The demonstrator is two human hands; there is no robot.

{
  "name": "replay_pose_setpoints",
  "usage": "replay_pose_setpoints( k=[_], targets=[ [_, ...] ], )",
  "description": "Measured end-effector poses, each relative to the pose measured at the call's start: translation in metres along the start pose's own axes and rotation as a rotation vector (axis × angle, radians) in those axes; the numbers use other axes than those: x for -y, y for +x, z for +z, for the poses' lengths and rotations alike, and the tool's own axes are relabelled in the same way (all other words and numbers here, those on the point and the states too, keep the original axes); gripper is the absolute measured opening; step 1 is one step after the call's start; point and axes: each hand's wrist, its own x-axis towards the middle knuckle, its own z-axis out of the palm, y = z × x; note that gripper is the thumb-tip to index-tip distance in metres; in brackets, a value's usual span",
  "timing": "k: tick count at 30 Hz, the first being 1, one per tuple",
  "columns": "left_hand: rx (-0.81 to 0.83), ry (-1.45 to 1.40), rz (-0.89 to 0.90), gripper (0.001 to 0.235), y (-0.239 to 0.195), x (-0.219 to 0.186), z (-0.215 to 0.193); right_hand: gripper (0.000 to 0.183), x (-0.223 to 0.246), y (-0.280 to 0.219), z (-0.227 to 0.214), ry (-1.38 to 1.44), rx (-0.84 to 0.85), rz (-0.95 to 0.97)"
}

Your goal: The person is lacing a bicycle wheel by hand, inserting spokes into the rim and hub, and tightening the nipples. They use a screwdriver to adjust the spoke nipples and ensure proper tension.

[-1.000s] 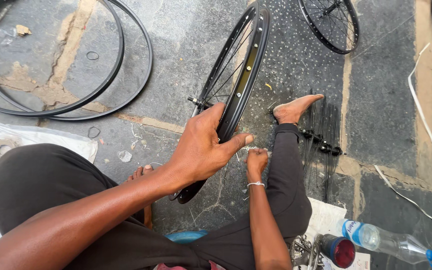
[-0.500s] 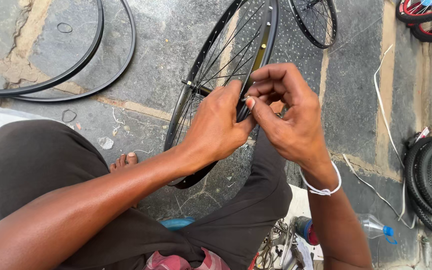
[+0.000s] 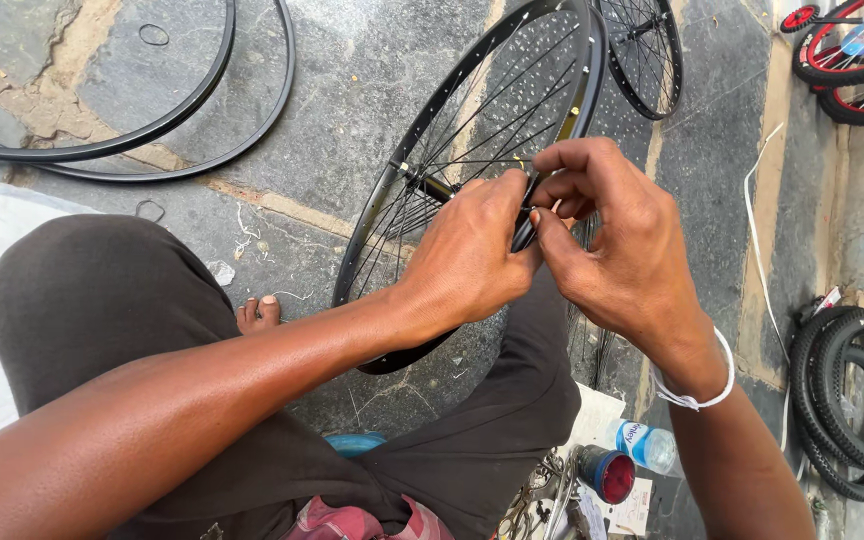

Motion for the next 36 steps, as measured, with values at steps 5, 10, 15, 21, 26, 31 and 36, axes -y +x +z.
replay_pose_setpoints(
  k=[5, 10, 15, 21, 26, 31, 36],
  targets=[
    [-0.024, -0.020, 0.011, 0.025, -0.001, 0.001, 0.001, 0.021, 0.005, -0.002, 0.004, -0.236, -0.048, -0.092],
    [0.068, -0.025, -0.093, 0.026, 0.003, -0.007, -0.010, 0.012, -0.011, -0.016, 0.011, -0.336, -0.059, -0.084],
    [0.099, 0.143, -0.261, 0.044, 0.010, -0.015, -0.035, 0.019, -0.047, -0.037, 0.083, 0.679, -0.640, 0.347],
    [-0.170, 0.185, 0.091, 0.043, 0.010, 0.010, -0.041, 0.028, -0.070, -0.015, 0.158, 1.626, -0.267, 0.235],
    [-0.183, 0.166, 0.138, 0.036, 0.002, 0.006, -0.055, 0.041, -0.058, 0.001, 0.154, 1.892, -0.252, 0.145],
    [-0.143, 0.071, 0.071, 0.041, 0.002, 0.006, -0.057, 0.025, -0.050, 0.004, 0.158, 1.773, -0.295, 0.127],
    [-0.118, 0.126, 0.105, 0.042, 0.003, 0.010, -0.060, 0.026, -0.048, 0.005, 0.149, 1.775, -0.244, 0.195]
  ],
)
